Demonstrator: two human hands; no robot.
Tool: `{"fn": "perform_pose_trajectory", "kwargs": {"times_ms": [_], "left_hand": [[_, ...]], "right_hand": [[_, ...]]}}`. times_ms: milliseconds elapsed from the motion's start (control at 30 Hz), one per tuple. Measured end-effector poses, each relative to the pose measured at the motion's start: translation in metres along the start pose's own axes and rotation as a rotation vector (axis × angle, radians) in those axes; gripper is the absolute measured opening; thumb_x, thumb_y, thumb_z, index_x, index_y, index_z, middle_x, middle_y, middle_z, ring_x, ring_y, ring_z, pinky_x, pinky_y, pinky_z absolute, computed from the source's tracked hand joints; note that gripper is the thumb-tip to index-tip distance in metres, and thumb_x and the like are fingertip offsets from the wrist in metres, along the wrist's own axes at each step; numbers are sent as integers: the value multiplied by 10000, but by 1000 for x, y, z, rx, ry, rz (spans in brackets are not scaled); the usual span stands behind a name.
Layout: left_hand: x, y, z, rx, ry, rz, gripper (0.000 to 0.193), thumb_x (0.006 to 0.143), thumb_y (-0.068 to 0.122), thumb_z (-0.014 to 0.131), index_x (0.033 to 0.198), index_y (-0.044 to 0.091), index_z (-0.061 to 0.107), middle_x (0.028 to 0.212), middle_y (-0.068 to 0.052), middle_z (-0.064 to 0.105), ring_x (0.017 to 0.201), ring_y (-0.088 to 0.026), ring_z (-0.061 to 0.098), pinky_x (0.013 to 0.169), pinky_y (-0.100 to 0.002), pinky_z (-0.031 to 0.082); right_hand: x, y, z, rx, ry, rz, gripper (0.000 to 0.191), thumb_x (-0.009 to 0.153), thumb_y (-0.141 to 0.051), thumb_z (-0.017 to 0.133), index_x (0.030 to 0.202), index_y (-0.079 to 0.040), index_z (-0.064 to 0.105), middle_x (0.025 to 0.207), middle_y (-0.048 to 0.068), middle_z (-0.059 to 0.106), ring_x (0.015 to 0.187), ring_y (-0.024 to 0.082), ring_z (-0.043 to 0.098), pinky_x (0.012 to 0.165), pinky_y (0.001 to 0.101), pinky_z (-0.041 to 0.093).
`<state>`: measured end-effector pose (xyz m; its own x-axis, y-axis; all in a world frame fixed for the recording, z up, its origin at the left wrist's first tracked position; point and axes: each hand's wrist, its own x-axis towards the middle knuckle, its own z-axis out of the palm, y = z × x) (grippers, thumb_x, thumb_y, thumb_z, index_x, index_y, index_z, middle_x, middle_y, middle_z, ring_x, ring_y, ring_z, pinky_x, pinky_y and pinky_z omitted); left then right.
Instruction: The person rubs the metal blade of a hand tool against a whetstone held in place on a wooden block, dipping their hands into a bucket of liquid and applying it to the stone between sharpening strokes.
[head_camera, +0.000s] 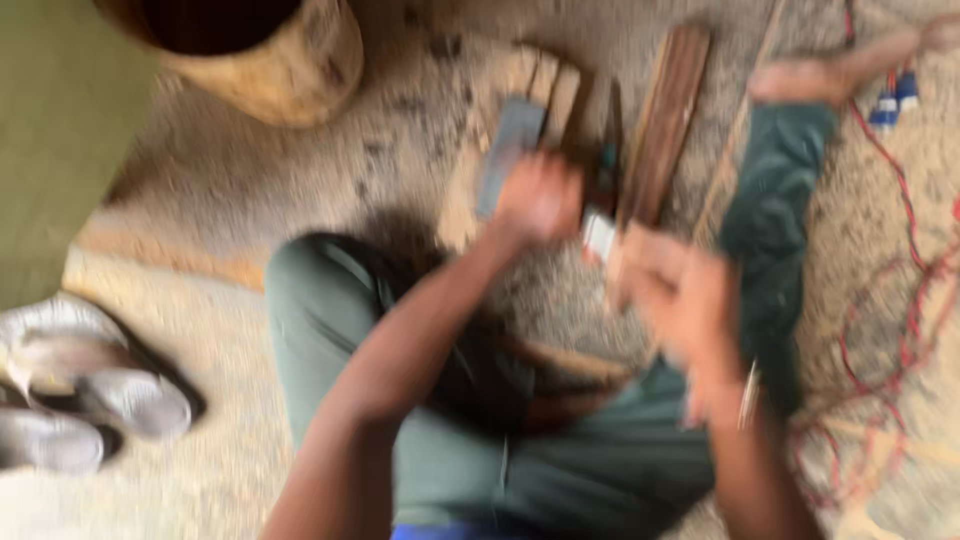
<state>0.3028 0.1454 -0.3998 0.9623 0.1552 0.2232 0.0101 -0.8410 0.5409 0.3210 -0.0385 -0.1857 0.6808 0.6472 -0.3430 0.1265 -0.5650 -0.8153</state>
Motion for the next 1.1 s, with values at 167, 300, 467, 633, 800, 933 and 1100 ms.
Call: {"fn": "perform_pose_trajectory", "kwargs": {"times_ms": [167, 300, 467, 633, 800, 933, 1100], "left_hand": [[103, 8, -43, 156, -235, -5, 190, 781, 335, 691, 795, 156, 753, 840, -91, 742, 904, -255, 724, 889, -438, 542], [84, 38, -81, 201, -347, 149, 335, 980, 453, 667, 900, 140, 757, 930, -129, 750, 920, -285, 734, 865, -448, 563], [37, 81, -133, 349, -185, 548, 72, 924, 146, 702, 931, 130, 773, 1131, -62, 756, 1146, -226, 661, 1105, -387, 458], [-20, 131, -207, 354, -16, 456, 680, 856, -6, 599, 1496, 203, 505, 1635, -56, 378, 1528, -224, 343, 1282, -481, 210], [-50, 147, -253, 94, -92, 358, 745, 868, 134, 632, 1564, 88, 367, 1647, -109, 319, 1526, -283, 301, 1268, -513, 199], [-50, 147, -264, 301, -81, 411, 654, 978, 146, 611, 1594, 128, 392, 1667, -49, 371, 1536, -219, 363, 1289, -462, 255], [-44, 144, -271, 463, -84, 454, 671, 937, 136, 600, 1582, 179, 418, 1641, 17, 409, 1509, -169, 401, 1288, -462, 259]], "right_hand": [[57, 16, -24, -265, 300, -169, 392, 933, -253, 834, 1230, -8, 763, 757, 24, 668, 655, 48, 525, 548, 241, 417], [8, 41, 5, 10, 310, -13, 340, 908, -268, 800, 1081, 16, 730, 737, -25, 661, 624, 28, 538, 509, 226, 410], [-47, 54, 40, 121, 286, 151, 324, 869, -262, 844, 884, 26, 695, 632, 11, 594, 546, 87, 508, 480, 287, 387], [-64, 59, 54, 98, 405, -207, 273, 861, -240, 837, 976, -18, 726, 694, -1, 651, 614, 79, 533, 547, 280, 460], [-69, 57, 46, 153, 420, -364, 259, 851, -212, 834, 960, -26, 692, 767, 21, 720, 656, 69, 644, 603, 266, 528], [-76, 54, 40, 150, 410, -392, 259, 830, -205, 849, 928, -29, 687, 750, 26, 725, 628, 73, 653, 588, 261, 524], [-79, 54, 36, 149, 426, -412, 264, 820, -204, 858, 932, -27, 697, 738, 31, 726, 612, 86, 649, 575, 264, 518]]}}
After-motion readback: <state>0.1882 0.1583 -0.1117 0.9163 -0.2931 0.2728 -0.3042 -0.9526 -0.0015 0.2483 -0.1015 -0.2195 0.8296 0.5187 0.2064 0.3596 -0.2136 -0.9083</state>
